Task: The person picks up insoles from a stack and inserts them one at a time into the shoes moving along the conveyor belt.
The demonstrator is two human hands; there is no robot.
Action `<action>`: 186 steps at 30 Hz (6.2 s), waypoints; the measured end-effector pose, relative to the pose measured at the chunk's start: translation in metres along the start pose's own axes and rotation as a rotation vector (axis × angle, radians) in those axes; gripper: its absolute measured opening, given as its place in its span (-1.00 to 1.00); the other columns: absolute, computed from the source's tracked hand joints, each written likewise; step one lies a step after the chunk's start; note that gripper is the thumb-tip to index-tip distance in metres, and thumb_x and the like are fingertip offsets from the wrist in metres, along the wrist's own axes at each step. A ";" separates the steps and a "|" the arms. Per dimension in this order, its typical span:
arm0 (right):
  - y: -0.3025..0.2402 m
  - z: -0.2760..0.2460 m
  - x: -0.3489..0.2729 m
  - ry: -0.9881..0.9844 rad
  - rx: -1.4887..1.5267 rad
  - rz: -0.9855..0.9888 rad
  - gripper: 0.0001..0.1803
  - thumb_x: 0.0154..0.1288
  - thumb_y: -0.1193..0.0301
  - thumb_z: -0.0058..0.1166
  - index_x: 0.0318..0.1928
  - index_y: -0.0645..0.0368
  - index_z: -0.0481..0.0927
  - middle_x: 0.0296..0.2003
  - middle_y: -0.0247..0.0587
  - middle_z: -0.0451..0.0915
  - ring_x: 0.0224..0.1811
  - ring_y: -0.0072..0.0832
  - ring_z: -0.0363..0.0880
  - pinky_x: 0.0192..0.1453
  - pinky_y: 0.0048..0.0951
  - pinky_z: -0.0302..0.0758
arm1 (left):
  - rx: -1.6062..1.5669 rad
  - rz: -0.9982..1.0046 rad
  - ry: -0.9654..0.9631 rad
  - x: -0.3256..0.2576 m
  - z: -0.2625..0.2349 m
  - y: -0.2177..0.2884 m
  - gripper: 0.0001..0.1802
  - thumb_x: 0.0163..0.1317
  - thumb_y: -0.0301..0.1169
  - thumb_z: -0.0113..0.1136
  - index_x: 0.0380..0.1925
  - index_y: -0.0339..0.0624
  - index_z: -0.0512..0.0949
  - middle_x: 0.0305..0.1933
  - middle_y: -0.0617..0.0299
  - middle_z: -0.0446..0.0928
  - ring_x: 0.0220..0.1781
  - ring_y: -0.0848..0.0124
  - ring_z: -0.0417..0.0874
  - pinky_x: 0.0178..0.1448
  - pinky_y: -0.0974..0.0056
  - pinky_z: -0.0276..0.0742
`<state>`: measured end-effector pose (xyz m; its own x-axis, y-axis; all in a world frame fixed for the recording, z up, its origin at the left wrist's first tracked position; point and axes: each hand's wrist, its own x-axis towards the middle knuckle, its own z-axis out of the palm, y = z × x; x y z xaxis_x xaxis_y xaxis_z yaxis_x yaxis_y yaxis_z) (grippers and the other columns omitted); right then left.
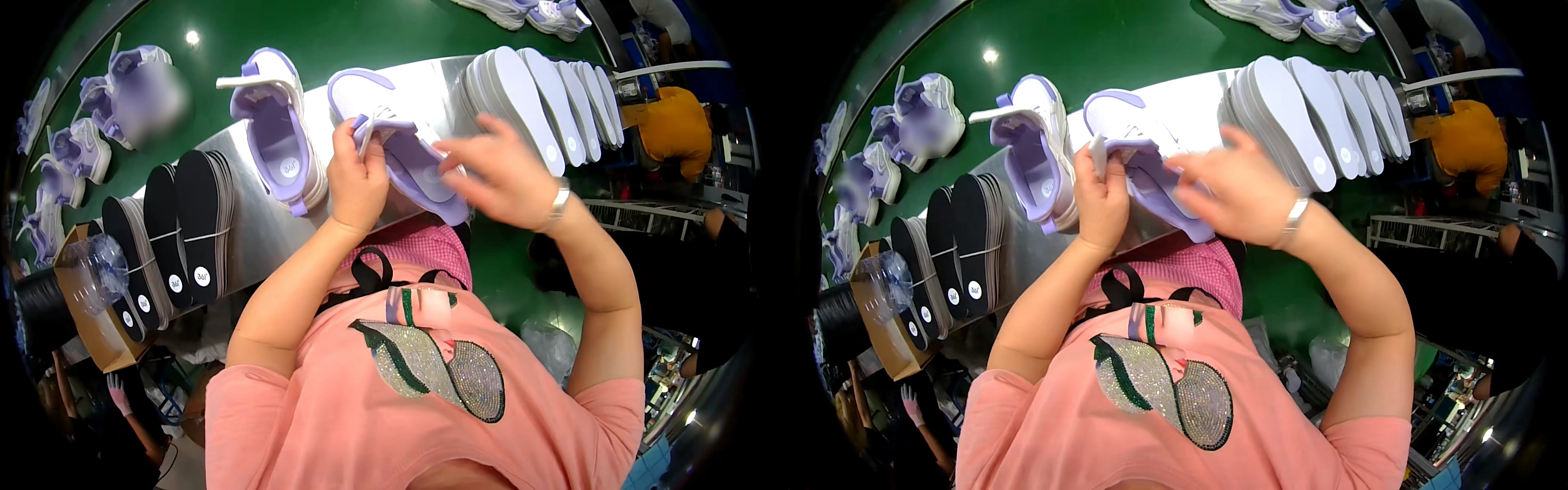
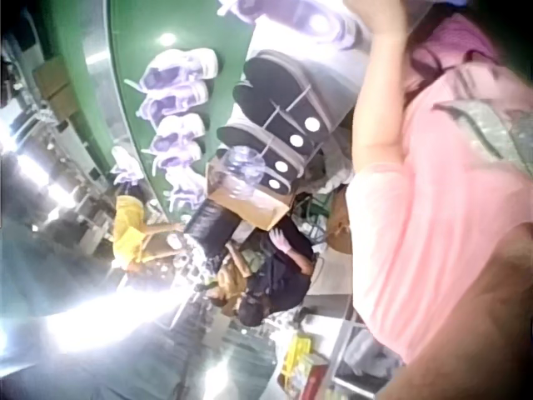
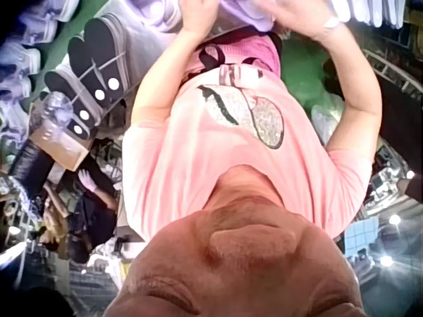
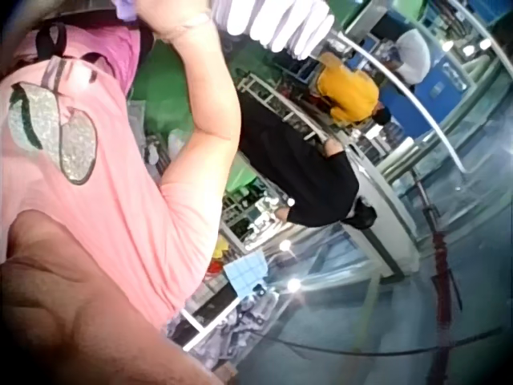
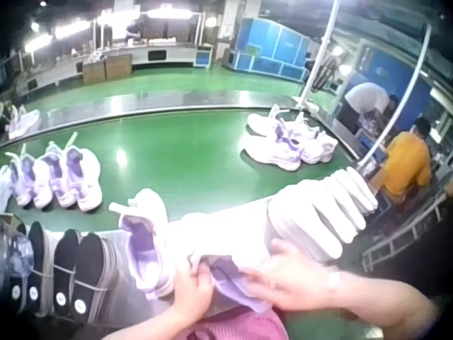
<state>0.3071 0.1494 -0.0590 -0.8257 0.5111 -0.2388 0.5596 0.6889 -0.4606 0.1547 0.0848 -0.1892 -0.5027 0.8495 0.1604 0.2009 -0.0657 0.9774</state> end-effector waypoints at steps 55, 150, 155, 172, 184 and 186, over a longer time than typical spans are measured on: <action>0.189 -0.063 0.072 0.465 -0.250 0.233 -0.68 0.01 0.37 0.11 -0.18 0.19 0.51 -0.15 -0.08 0.49 -0.03 -0.14 0.38 0.08 -0.25 0.34 | 0.883 0.392 0.128 0.181 -0.056 -0.019 -0.43 0.04 -0.39 0.07 0.09 -0.31 0.23 -0.14 -0.06 0.46 -0.10 0.07 0.48 -0.03 0.11 0.35; 0.039 0.042 0.040 0.068 -0.447 0.120 -0.76 0.00 0.29 0.05 -0.40 0.21 0.54 -0.30 -0.08 0.48 -0.31 -0.17 0.51 -0.25 -0.26 0.49 | 0.162 0.011 0.014 0.043 0.049 0.006 -0.66 -0.02 -0.52 -0.05 -0.17 -0.34 0.35 -0.23 -0.11 0.45 -0.14 -0.03 0.41 -0.01 0.03 0.30; 0.023 0.010 0.001 0.001 -0.629 0.145 -0.71 0.01 0.20 0.06 -0.46 0.20 0.49 -0.41 -0.10 0.49 -0.38 -0.13 0.50 -0.32 -0.23 0.44 | 0.161 -0.002 0.018 0.042 0.054 -0.002 -0.66 -0.02 -0.52 -0.06 -0.17 -0.33 0.34 -0.23 -0.10 0.44 -0.14 -0.03 0.41 -0.01 0.03 0.30; 0.054 0.044 0.055 -0.122 -0.525 -0.005 -0.87 -0.05 0.44 0.01 -0.43 0.16 0.56 -0.38 -0.09 0.54 -0.30 -0.24 0.54 -0.24 -0.33 0.49 | 0.047 -0.072 -0.059 0.041 0.051 -0.005 -0.64 0.01 -0.53 -0.04 -0.12 -0.30 0.33 -0.22 -0.13 0.44 -0.13 -0.02 0.43 0.00 0.06 0.32; 0.047 0.030 0.097 -0.691 -0.309 0.183 -0.55 -0.02 0.43 -0.05 -0.01 0.11 0.50 -0.02 0.11 0.44 0.16 -0.20 0.32 0.29 -0.24 0.10 | 0.034 -0.085 -0.085 0.042 0.056 -0.007 -0.65 0.02 -0.54 -0.04 -0.12 -0.30 0.33 -0.24 -0.15 0.45 -0.17 -0.01 0.46 -0.06 0.08 0.35; 0.037 0.023 0.105 -0.822 -0.451 0.179 -0.45 0.03 0.39 -0.07 0.13 0.06 0.34 0.16 0.02 0.23 0.30 -0.26 0.06 0.36 -0.25 -0.10 | 0.014 -0.092 -0.089 0.042 0.056 -0.008 -0.65 0.02 -0.53 -0.04 -0.12 -0.31 0.33 -0.24 -0.15 0.45 -0.17 -0.01 0.46 -0.06 0.08 0.35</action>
<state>0.2393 0.2173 -0.1206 -0.4208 0.2254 -0.8787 0.5153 0.8566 -0.0271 0.1788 0.1502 -0.1982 -0.4431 0.8947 0.0563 0.1692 0.0218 0.9853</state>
